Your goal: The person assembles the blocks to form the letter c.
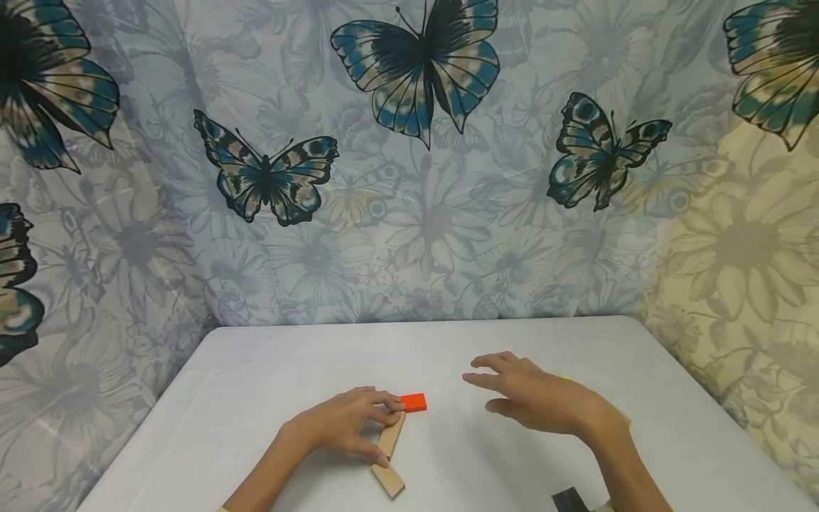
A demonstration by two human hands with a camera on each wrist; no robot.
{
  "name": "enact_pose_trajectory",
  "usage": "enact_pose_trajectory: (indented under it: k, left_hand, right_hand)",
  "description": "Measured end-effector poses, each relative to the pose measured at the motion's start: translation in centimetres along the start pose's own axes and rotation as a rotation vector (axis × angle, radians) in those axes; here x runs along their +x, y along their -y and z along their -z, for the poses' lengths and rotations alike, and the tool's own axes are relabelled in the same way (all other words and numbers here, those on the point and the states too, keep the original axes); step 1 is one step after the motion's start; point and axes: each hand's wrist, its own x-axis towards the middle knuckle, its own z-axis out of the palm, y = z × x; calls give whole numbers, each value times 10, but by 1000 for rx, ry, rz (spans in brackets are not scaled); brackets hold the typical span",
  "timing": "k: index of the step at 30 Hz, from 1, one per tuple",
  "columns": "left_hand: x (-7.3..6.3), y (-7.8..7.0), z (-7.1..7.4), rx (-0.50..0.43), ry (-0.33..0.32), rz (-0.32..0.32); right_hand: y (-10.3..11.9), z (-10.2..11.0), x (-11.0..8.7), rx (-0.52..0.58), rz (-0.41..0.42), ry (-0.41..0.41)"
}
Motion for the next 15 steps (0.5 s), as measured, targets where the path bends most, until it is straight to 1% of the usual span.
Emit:
enact_pose_trajectory:
  k: [4,7,9,11,15]
  left_hand:
    - [0,0,0,7,-11,-18]
    - [-1,1,0,8,-18,-24]
    - [-1,1,-1,9,-21,-28]
    - [-1,1,0,6,-19,-26]
    - [0,0,-1,1,-17,-24]
  right_hand:
    - [-18,7,-11,-31,-25,-96]
    - [-31,10,-16,-59,-43,-150]
    - [-38,11,-19,-64,-66,-170]
    - [-45,12,-21,-58,-104,-172]
    - [-60,11,-24,-57,-149,-168]
